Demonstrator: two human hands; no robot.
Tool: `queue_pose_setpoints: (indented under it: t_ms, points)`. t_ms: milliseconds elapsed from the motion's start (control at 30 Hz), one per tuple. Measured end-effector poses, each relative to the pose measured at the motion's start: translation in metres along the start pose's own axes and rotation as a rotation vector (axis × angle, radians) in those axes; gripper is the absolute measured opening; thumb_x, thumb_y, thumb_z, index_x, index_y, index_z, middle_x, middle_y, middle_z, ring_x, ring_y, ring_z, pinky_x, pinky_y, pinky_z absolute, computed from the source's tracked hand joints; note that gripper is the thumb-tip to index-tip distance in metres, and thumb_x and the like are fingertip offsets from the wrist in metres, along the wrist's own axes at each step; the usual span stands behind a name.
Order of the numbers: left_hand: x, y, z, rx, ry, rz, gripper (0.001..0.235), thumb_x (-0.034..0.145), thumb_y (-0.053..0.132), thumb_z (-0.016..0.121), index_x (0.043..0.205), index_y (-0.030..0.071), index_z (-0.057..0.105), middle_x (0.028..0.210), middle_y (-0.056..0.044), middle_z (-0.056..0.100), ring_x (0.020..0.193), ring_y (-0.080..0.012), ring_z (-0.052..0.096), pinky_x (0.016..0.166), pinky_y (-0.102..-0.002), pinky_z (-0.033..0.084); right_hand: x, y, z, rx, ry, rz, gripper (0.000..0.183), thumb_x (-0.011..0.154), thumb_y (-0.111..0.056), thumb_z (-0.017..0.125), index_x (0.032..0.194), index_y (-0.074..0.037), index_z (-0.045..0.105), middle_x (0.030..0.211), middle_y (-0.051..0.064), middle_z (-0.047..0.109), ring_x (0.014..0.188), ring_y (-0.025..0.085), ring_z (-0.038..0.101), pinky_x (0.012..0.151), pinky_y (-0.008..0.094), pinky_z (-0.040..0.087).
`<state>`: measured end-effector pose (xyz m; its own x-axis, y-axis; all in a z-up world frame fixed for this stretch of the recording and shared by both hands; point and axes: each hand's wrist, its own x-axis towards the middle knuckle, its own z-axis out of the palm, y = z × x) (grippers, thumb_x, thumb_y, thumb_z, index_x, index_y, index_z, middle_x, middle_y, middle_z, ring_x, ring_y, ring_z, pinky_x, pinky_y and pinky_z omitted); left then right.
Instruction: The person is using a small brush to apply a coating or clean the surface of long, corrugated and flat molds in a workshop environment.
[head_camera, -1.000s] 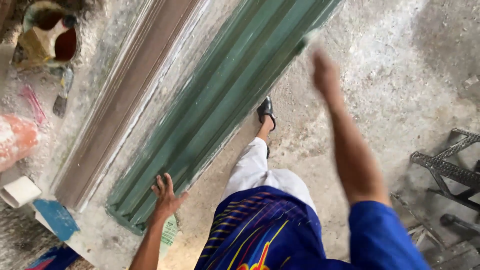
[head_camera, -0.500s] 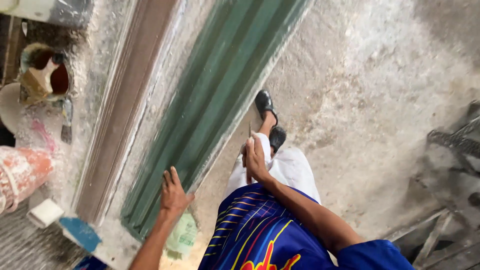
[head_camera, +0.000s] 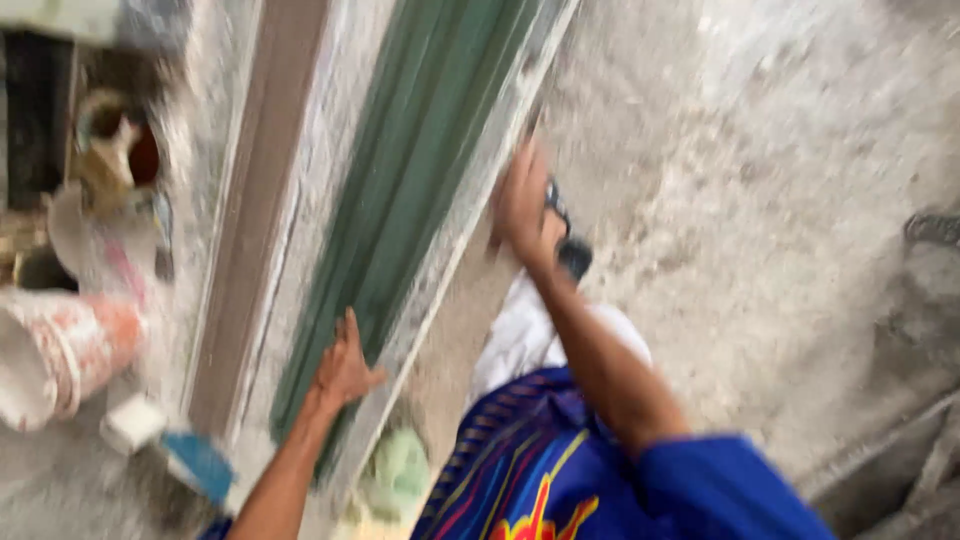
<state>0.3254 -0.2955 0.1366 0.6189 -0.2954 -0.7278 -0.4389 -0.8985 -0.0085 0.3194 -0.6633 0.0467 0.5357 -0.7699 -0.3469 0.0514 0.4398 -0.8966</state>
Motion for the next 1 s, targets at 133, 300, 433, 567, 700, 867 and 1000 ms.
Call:
queue_pose_setpoints:
  t_ms: [133,300,433,567,700,867,1000]
  points:
    - [0.013,-0.008,0.006,0.040,-0.105,-0.037,0.144,0.067,0.054,0.088,0.165,0.006,-0.007,0.164,-0.031,0.021,0.122,-0.0574,0.058,0.096,-0.062,0.054,-0.104,0.034,0.015,-0.578,-0.116,0.132,0.054,0.106,-0.031,0.041,0.151,0.001,0.044,0.117,0.028,0.055,0.113,0.041,0.051,0.103,0.053,0.034]
    - [0.015,-0.008,0.006,0.100,-0.169,-0.051,0.149,0.071,0.062,0.089,0.163,0.002,-0.013,0.169,-0.027,0.010,0.131,-0.0471,0.055,0.099,-0.054,0.057,0.042,-0.013,0.024,-0.398,-0.007,0.550,0.067,0.103,-0.052,0.021,0.151,-0.014,0.047,0.136,0.012,0.062,0.127,0.026,0.060,0.111,0.048,0.044]
    - [0.020,-0.005,0.016,0.087,-0.070,0.008,0.145,0.068,0.057,0.090,0.162,-0.003,-0.003,0.164,-0.034,0.018,0.121,-0.0501,0.061,0.090,-0.051,0.060,0.186,-0.073,-0.019,-0.727,-0.178,-0.210,0.050,0.112,-0.037,0.036,0.157,-0.014,0.036,0.077,-0.001,0.055,0.056,0.006,0.044,0.040,0.021,0.038]
    - [0.021,-0.006,0.054,0.138,0.119,0.023,0.158,0.054,0.060,0.099,0.161,-0.005,0.003,0.158,-0.039,0.029,0.128,-0.0498,0.056,0.088,-0.045,0.060,0.170,0.020,-0.051,-1.286,-0.272,-0.360,0.043,0.110,-0.031,0.042,0.152,-0.025,0.047,0.153,0.023,0.048,0.094,0.039,0.071,0.059,0.046,0.056]
    - [0.034,0.008,0.081,0.224,0.188,-0.037,0.166,0.045,0.065,0.102,0.161,-0.007,0.008,0.156,-0.040,0.031,0.134,-0.0514,0.050,0.095,-0.043,0.058,0.052,0.023,-0.073,-1.203,-0.706,-0.649,0.041,0.112,-0.028,0.044,0.153,-0.034,0.043,0.057,-0.004,0.051,0.044,0.013,0.055,0.030,0.032,0.038]
    - [0.046,0.019,0.076,0.124,-0.065,-0.248,0.155,0.066,0.068,0.091,0.163,-0.002,-0.007,0.165,-0.037,0.013,0.146,-0.0558,0.031,0.109,-0.047,0.047,0.186,-0.023,-0.089,-1.213,-0.996,-0.185,0.041,0.097,0.006,0.046,0.128,-0.008,0.068,0.119,0.010,0.072,0.100,0.022,0.069,0.087,0.034,0.057]
    - [0.042,0.027,0.031,-0.117,-0.293,-0.323,0.140,0.078,0.070,0.077,0.162,-0.002,-0.011,0.165,-0.039,0.001,0.152,-0.0540,0.014,0.113,-0.054,0.039,0.300,-0.085,-0.089,-1.136,-0.570,-0.438,0.017,0.113,-0.006,0.043,0.108,-0.005,0.060,0.084,0.008,0.062,0.070,0.018,0.057,0.060,0.027,0.051]
